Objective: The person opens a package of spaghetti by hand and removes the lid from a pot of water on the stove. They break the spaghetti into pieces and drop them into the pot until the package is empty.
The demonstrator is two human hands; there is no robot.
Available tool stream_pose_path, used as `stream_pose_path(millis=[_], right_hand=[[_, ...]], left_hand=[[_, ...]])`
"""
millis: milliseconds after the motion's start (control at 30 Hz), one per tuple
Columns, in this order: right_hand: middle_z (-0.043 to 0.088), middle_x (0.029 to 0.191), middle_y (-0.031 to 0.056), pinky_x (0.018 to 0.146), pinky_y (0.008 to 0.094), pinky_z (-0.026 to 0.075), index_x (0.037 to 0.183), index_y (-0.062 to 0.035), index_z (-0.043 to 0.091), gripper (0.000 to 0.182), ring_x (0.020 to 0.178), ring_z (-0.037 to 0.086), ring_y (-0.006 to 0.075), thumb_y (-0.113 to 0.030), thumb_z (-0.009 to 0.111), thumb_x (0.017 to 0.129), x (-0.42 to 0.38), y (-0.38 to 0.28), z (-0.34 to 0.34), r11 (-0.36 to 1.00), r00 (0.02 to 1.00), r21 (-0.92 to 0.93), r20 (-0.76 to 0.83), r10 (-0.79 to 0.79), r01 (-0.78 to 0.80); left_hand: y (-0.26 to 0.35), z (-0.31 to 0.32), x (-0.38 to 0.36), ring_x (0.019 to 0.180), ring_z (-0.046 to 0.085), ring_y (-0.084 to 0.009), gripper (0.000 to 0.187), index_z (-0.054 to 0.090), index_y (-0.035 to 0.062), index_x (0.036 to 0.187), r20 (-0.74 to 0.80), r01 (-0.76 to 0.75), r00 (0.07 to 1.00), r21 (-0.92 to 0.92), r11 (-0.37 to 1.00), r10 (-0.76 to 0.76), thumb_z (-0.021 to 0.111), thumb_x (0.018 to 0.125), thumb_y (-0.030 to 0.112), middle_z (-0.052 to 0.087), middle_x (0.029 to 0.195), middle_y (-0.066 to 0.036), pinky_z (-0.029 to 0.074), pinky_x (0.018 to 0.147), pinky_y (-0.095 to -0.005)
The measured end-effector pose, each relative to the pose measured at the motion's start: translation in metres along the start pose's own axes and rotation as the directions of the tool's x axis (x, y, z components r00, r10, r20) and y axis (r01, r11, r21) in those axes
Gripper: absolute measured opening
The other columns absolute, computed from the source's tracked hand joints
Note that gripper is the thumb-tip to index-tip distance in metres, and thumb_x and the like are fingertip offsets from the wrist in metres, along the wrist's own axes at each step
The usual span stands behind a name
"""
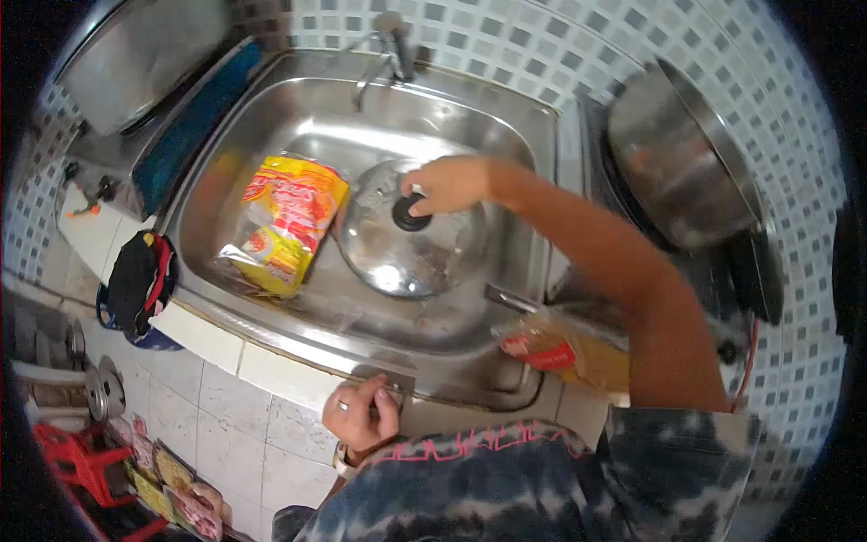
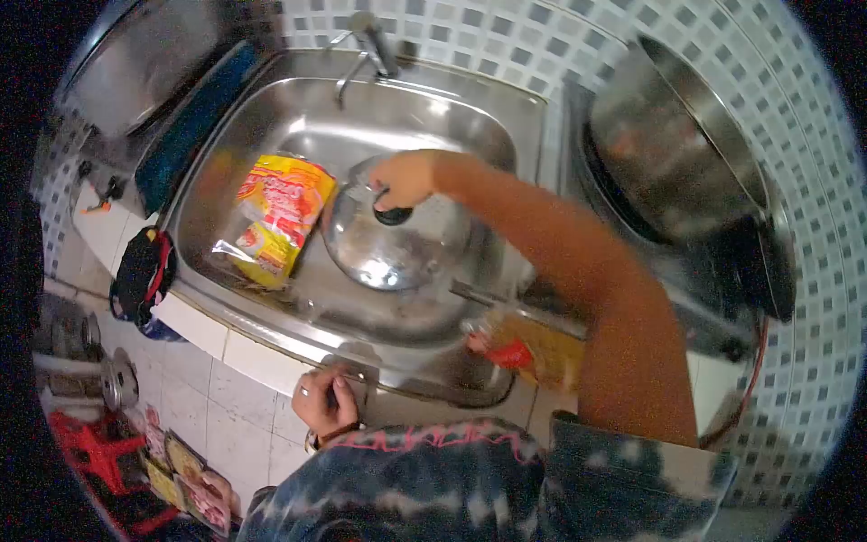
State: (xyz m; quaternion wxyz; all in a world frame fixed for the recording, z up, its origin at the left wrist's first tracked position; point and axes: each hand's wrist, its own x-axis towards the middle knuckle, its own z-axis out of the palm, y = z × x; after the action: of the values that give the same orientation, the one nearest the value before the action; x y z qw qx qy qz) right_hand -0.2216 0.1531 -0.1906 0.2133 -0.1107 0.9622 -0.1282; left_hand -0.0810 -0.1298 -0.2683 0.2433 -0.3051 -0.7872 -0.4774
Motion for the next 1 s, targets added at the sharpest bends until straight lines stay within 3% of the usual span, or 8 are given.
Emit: stream_pose_path(millis=[100,233,333,433,700,800,900,1000], right_hand=[[0.058,0.092,0.0142,0.073,0.037,0.044,0.11,-0.0114,0.05,0.041,0.081,0.057,0.0282,-0.038,0.056,0.079,-0.078,-0.032,-0.037,0.997,0.996,-0.049,-0.061,-0.07,0.067],[0.058,0.091,0.0126,0.069,0.0349,0.045,0.107,-0.0072,0.052,0.034,0.077,0.057,0.0255,-0.029,0.055,0.082,-0.204,-0.06,-0.043,0.999,0.923,-0.053,-0.385,-0.017,-0.004],[0.059,0.092,0.0124,0.066,0.0345,0.046,0.104,-0.0062,0.054,0.029,0.075,0.058,0.0273,-0.023,0.057,0.08,-0.281,-0.063,-0.013,0.985,0.896,0.134,-0.418,0.152,-0.104],[0.06,0.088,0.0132,0.066,0.0372,0.046,0.1,-0.0061,0.055,0.028,0.077,0.058,0.0308,-0.021,0.059,0.077,-0.327,-0.057,0.035,0.968,0.892,0.107,-0.375,0.252,-0.229],[0.056,0.095,0.0166,0.074,0.0414,0.046,0.108,-0.0046,0.05,0.045,0.09,0.055,0.0325,-0.027,0.063,0.071,-0.344,-0.054,0.123,0.908,0.869,0.076,-0.267,0.417,-0.412],[0.053,0.099,0.0161,0.077,0.0386,0.045,0.113,-0.003,0.045,0.067,0.094,0.053,0.0315,-0.038,0.07,0.061,-0.334,-0.057,0.129,0.867,0.839,-0.022,-0.265,0.475,-0.498],[0.053,0.098,0.0151,0.078,0.0391,0.044,0.111,-0.003,0.048,0.064,0.093,0.053,0.0311,-0.037,0.07,0.061,-0.328,-0.049,0.13,0.869,0.842,-0.015,-0.256,0.474,-0.494],[0.054,0.098,0.0143,0.081,0.0386,0.043,0.106,-0.0026,0.052,0.055,0.093,0.053,0.0311,-0.034,0.067,0.064,-0.328,-0.05,0.116,0.851,0.834,0.126,-0.174,0.524,-0.509]], left_hand=[[0.002,0.001,-0.006,0.052,0.052,-0.0232,0.011,0.06,0.0022,0.079,0.004,0.106,0.994,-0.02,0.994,-0.106,0.054,0.069,0.002,0.056,0.062,-0.008,0.042,0.049,-0.0313],[0.004,0.003,-0.007,0.057,0.052,-0.0214,0.011,0.059,-0.0023,0.084,0.008,0.091,0.996,-0.031,0.995,-0.091,0.051,0.077,0.001,0.057,0.071,-0.013,0.041,0.051,-0.0286],[-0.002,0.004,-0.012,0.061,0.053,-0.0198,0.012,0.058,-0.0027,0.087,0.037,0.186,0.982,-0.06,0.981,-0.184,0.05,0.079,0.001,0.058,0.075,-0.012,0.041,0.053,-0.0275],[-0.007,0.004,-0.013,0.063,0.051,-0.0153,0.012,0.058,-0.0032,0.089,0.085,0.276,0.96,-0.129,0.952,-0.267,0.049,0.082,0.002,0.06,0.079,-0.01,0.04,0.054,-0.0251],[-0.01,0.003,-0.004,0.059,0.041,-0.0057,0.014,0.055,-0.0024,0.094,0.222,0.424,0.903,-0.335,0.841,-0.367,0.047,0.087,0.006,0.054,0.08,-0.002,0.035,0.051,-0.019],[-0.003,0.002,0.005,0.06,0.04,-0.0054,0.015,0.053,-0.0014,0.098,0.212,0.469,0.883,-0.403,0.786,-0.418,0.047,0.088,0.008,0.053,0.081,-0.002,0.036,0.053,-0.0194],[0.034,0.012,0.021,0.061,0.042,-0.0057,0.015,0.053,-0.0011,0.098,0.198,0.446,0.894,-0.465,0.764,-0.401,0.046,0.088,0.008,0.054,0.08,-0.003,0.038,0.055,-0.0201],[0.064,0.021,0.028,0.061,0.047,-0.007,0.012,0.056,-0.0005,0.093,0.263,0.35,0.933,-0.51,0.785,-0.245,0.049,0.086,0.007,0.056,0.079,-0.004,0.039,0.054,-0.0209]])
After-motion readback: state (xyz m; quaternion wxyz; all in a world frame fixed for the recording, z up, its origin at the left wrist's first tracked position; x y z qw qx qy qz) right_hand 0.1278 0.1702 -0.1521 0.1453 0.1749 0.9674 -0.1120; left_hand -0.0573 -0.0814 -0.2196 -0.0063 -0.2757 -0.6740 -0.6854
